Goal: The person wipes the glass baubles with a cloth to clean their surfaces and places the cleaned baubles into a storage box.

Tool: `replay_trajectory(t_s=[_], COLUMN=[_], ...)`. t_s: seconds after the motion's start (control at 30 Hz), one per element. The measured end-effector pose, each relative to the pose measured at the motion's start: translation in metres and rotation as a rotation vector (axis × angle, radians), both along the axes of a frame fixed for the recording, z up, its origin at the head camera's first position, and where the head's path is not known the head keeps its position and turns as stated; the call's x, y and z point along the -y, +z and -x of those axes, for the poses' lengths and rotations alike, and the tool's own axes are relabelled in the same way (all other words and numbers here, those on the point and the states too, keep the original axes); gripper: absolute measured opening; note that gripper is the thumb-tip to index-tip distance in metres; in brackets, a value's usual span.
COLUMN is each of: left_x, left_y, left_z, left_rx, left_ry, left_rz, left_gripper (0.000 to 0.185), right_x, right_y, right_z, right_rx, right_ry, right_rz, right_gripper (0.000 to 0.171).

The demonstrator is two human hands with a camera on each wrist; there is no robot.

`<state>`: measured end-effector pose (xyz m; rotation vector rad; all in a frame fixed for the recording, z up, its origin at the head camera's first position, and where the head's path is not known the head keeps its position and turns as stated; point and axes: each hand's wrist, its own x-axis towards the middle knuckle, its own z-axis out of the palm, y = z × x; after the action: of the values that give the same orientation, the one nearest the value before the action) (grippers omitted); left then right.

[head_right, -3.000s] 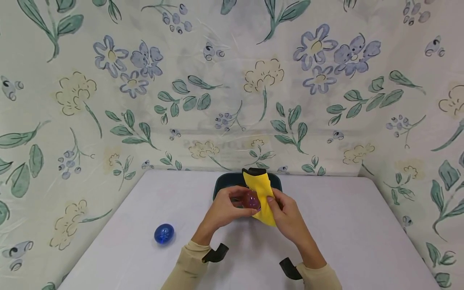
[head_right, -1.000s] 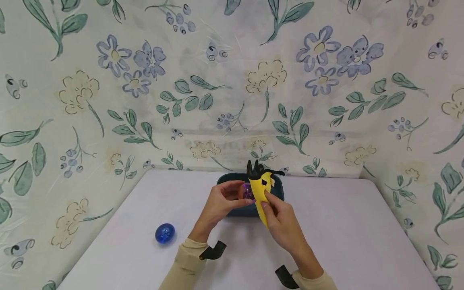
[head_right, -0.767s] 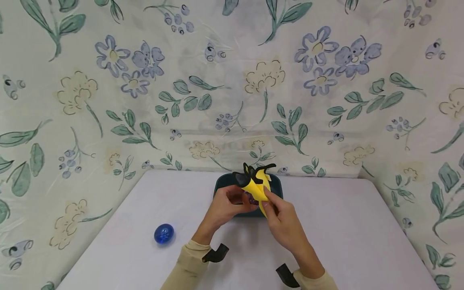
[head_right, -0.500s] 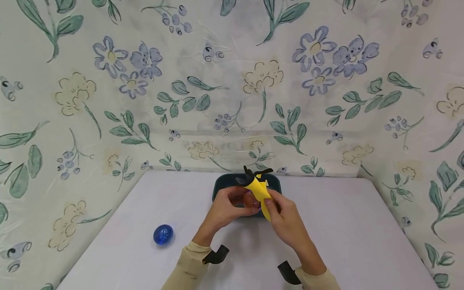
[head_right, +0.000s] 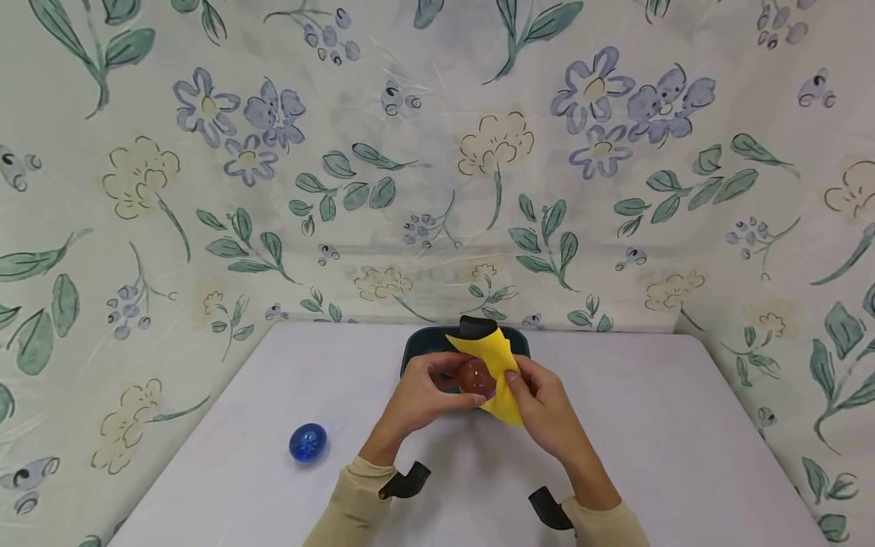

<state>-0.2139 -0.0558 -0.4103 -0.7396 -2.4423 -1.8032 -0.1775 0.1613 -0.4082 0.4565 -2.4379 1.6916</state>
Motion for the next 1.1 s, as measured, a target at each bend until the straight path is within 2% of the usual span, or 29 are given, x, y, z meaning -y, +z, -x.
replay_trajectory(t_s=[0.37,0.6,0.83,1.1], left_x=[0.006,0.008,0.009,0.009], left_y=[0.005,0.003,0.004,0.003], left_z=[-0.001,0.002,0.005,0.005], left_rx=[0.033,0.02,0.04,0.069], left_ry=[-0.007,0.041,0.105,0.118], left_rz=[-0.077,-0.163,-0.272,-0.323], left_gripper=[0.053,0.05,0.049,0.05], right_x=[0.002,0.007,0.013,0.018], right_y=[-0.001,-0.005,-0.007,-0.003], right_z=[0.0,-0.001,-0.003,-0.008], right_rx=[0.069,0.051,0.061,0.042], right_ry=[0.055,0.091,0.108,0.085], right_rz=[0.082,0.085,0.078,0.072], right_gripper=[0.036,0.039,0.04,0.036])
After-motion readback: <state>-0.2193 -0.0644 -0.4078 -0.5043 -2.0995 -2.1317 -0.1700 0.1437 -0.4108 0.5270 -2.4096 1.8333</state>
